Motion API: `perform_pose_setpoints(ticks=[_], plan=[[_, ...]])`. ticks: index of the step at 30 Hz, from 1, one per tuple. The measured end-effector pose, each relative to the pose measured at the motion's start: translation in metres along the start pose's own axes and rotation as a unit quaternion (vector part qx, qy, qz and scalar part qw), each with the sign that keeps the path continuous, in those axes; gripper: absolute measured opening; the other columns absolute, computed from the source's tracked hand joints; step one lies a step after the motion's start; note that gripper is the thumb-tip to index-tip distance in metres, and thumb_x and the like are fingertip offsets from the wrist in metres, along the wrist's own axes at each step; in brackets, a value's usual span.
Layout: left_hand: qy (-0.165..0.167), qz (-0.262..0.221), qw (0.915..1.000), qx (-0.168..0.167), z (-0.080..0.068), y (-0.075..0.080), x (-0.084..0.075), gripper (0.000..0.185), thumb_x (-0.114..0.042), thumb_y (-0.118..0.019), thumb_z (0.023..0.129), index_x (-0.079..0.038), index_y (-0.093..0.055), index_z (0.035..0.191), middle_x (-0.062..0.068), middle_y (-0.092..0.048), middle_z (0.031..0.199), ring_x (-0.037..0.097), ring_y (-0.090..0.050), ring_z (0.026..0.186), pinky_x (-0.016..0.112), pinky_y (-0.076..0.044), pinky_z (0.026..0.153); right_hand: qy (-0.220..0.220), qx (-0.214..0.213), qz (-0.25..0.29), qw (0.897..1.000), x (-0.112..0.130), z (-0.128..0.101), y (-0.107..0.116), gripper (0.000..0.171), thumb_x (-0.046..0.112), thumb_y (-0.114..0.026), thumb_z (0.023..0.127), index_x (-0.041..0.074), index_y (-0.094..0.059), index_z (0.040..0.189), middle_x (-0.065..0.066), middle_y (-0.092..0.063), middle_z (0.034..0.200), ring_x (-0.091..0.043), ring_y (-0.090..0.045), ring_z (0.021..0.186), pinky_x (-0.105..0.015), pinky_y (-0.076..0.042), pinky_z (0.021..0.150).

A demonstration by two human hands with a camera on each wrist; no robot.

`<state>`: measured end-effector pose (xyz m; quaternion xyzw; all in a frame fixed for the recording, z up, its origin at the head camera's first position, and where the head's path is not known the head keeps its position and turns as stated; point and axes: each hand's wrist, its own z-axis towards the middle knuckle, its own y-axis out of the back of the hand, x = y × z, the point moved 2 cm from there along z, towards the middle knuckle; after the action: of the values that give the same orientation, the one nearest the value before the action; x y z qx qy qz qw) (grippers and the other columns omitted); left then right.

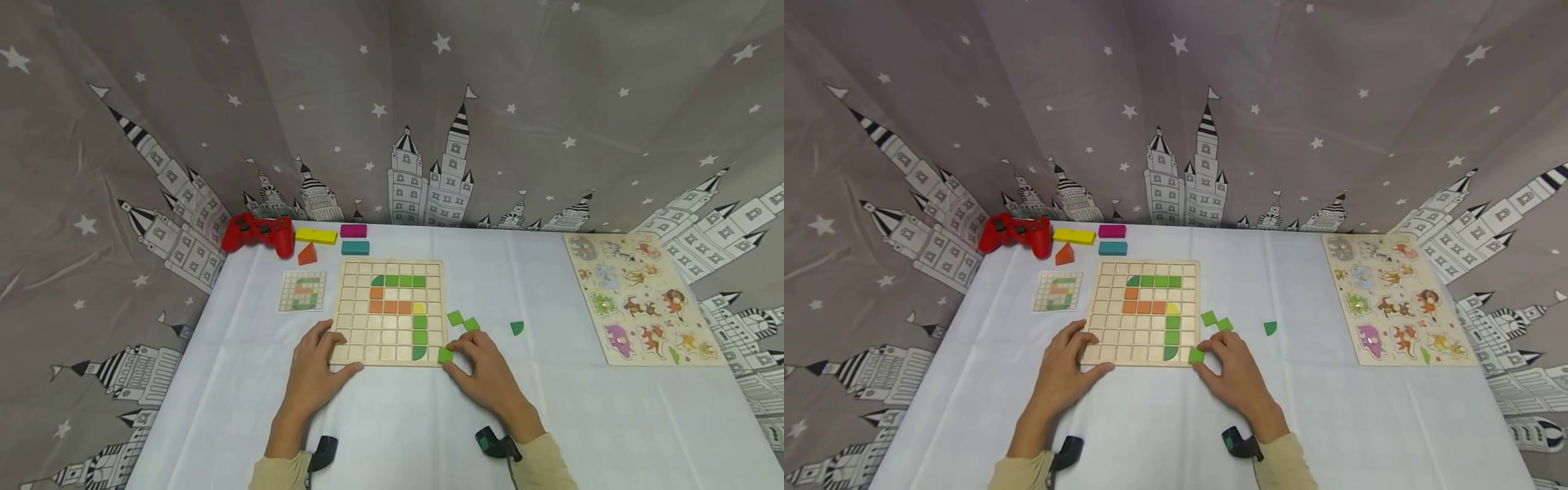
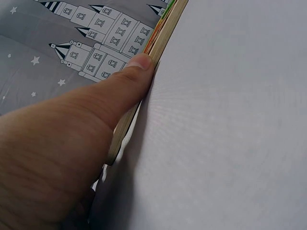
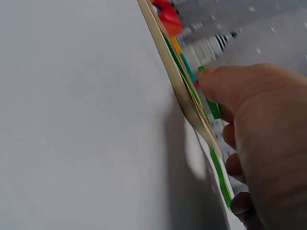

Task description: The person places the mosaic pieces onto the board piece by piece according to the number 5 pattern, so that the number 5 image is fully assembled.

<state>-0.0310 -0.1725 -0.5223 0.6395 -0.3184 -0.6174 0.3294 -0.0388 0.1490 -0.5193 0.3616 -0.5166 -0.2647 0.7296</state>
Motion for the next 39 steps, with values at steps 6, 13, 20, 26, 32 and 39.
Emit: perform_pose_setpoints(ticks=[6, 13, 20, 26, 32, 39], plan=[[0.002, 0.0, 1.0, 0.004, 0.0, 0.0, 0.0, 0.055, -0.041, -0.09, 0.074, -0.016, -0.062, 0.115, 0.013, -0.04, 0.158, 0.038, -0.031, 0.15, 0.062, -0.026, 0.122, 0.049, 0.014, 0.016, 0.999, 0.025, 0.012, -0.015, 0.03, 0.029, -0.086, 0.082, 0.017, -0.074, 0.107, 0.004, -0.061, 0.105, -0.011, -0.055, 0.097, -0.031, -0.051, 0.084], [-0.001, 0.0, 1.0, -0.003, 0.0, 0.001, -0.001, 0.055, -0.04, -0.09, 0.074, -0.016, -0.062, 0.114, 0.014, -0.041, 0.157, 0.038, -0.033, 0.149, 0.062, -0.027, 0.121, 0.078, 0.023, -0.017, 0.997, 0.042, 0.025, -0.031, 0.028, 0.034, -0.082, 0.086, 0.019, -0.075, 0.108, 0.005, -0.06, 0.106, -0.012, -0.052, 0.095, -0.029, -0.047, 0.081], [-0.007, 0.007, 0.9999, -0.013, 0.0, -0.001, -0.001, 0.053, -0.04, -0.09, 0.074, -0.017, -0.062, 0.112, 0.014, -0.042, 0.157, 0.039, -0.035, 0.148, 0.064, -0.03, 0.119, 0.079, 0.034, -0.052, 0.995, 0.049, 0.031, -0.037, 0.026, 0.035, -0.08, 0.087, 0.02, -0.075, 0.107, 0.005, -0.06, 0.104, -0.011, -0.049, 0.092, -0.028, -0.044, 0.08], [-0.001, 0.004, 1.0, -0.007, 0.0, -0.001, 0.001, 0.054, -0.041, -0.09, 0.074, -0.017, -0.062, 0.113, 0.013, -0.042, 0.157, 0.038, -0.034, 0.149, 0.064, -0.028, 0.12, 0.082, 0.031, -0.054, 0.995, 0.05, 0.032, -0.037, 0.024, 0.034, -0.08, 0.087, 0.02, -0.074, 0.106, 0.005, -0.06, 0.103, -0.012, -0.049, 0.091, -0.03, -0.044, 0.081], [-0.003, 0.003, 1.0, -0.004, 0.0, -0.001, 0.002, 0.054, -0.041, -0.09, 0.075, -0.016, -0.062, 0.114, 0.013, -0.041, 0.158, 0.038, -0.033, 0.149, 0.064, -0.027, 0.121, 0.086, 0.031, -0.057, 0.994, 0.051, 0.032, -0.037, 0.023, 0.033, -0.08, 0.087, 0.021, -0.074, 0.106, 0.004, -0.061, 0.103, -0.013, -0.048, 0.091, -0.03, -0.044, 0.081], [-0.005, 0.003, 0.9999, -0.01, 0.0, 0.0, 0.0, 0.054, -0.039, -0.091, 0.073, -0.016, -0.063, 0.113, 0.013, -0.042, 0.157, 0.037, -0.034, 0.148, 0.063, -0.028, 0.12, 0.082, 0.03, -0.054, 0.995, 0.053, 0.032, -0.037, 0.022, 0.033, -0.079, 0.088, 0.021, -0.074, 0.106, 0.004, -0.061, 0.104, -0.012, -0.048, 0.091, -0.03, -0.043, 0.08]])
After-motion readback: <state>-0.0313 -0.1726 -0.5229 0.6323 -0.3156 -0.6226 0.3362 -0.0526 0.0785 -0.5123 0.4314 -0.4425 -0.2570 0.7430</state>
